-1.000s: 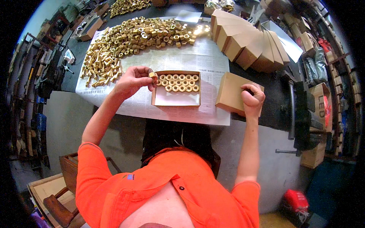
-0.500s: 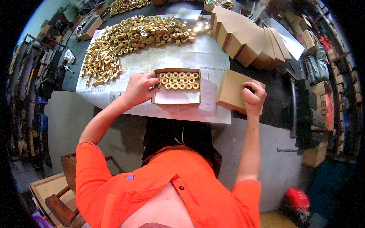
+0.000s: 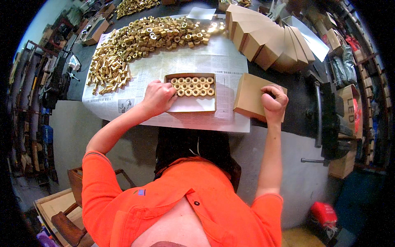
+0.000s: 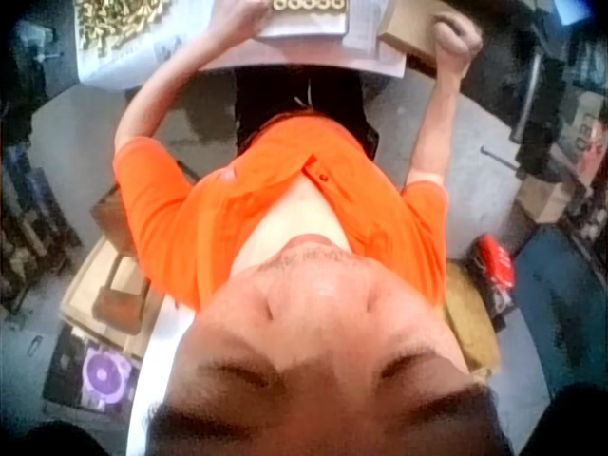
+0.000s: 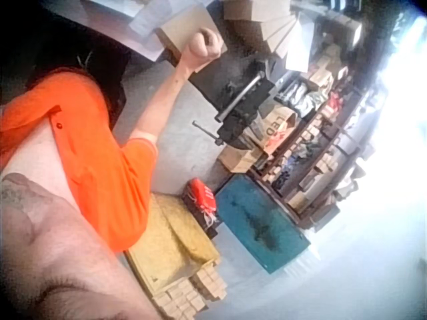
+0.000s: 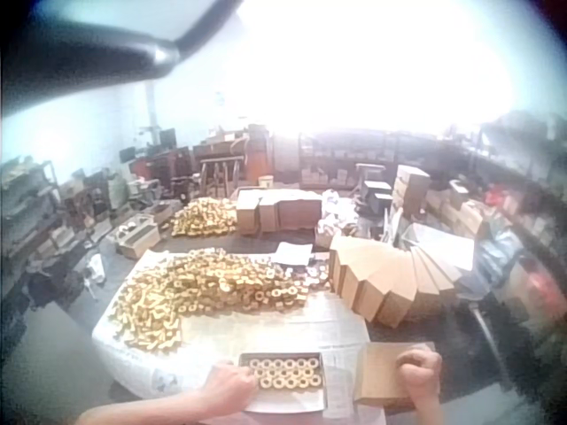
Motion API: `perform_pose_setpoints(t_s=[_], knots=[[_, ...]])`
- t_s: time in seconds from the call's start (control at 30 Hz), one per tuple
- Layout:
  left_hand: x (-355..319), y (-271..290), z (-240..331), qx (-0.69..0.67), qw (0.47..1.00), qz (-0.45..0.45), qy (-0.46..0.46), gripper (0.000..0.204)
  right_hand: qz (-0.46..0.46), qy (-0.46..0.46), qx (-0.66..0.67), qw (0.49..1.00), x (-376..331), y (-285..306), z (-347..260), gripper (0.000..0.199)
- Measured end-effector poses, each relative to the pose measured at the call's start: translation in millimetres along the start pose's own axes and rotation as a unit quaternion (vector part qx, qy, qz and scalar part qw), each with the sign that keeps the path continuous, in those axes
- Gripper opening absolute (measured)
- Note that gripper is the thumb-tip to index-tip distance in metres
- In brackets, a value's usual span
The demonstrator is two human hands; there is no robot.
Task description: The person picks small brass fittings from a large pile on a table and places them one by one into a small cardboard box. The person repeats this action continuously, filling the box with the fittings.
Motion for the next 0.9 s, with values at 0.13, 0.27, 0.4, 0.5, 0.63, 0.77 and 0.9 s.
perform_pose_setpoints(t_s=[0.13, 0.27, 0.4, 0.5, 0.63, 0.77, 0.9], knots=[[2.0, 0.0, 0.6, -0.009, 1.0, 0.0, 0.003, 0.017, 0.004, 0.003, 0.007, 1.0, -0.2, 0.6, 0.3, 0.016], [3.1, -0.4, -0.3, -0.014, 1.0, 0.002, -0.005, 0.016, 0.004, -0.018, 0.011, 1.0, -2.2, -0.1, 4.7, 0.017], [3.9, -3.4, -1.7, -0.01, 1.0, -0.012, -0.003, 0.017, 0.005, -0.038, 0.007, 0.999, -1.2, 0.2, 4.3, 0.018], [3.8, -2.4, -2.2, -0.008, 1.0, -0.016, 0.004, 0.018, 0.005, -0.037, 0.011, 0.999, -0.6, -0.6, 2.2, 0.019], [11.9, 6.6, -4.4, -0.035, 0.996, -0.085, 0.014, 0.02, 0.006, -0.035, 0.024, 0.999, -2.6, -1.2, 6.0, 0.018], [45.5, 36.6, -21.1, -0.069, 0.996, -0.021, 0.051, 0.02, 0.006, -0.027, 0.012, 1.0, -3.8, 1.3, 5.9, 0.018], [104.7, 23.4, -41.5, -0.071, 0.994, 0.077, 0.006, 0.013, 0.017, -0.039, 0.034, 0.999, -3.1, 0.7, 8.6, 0.019]])
Point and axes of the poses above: each hand's wrist, its own x-axis towards the middle knuckle, its own y-axis out of the back of the hand, z = x × y, the point moved 6 cm from there along x, towards the middle knuckle, and after that the axes turned 12 degrees about y, right-handed, at the moved point
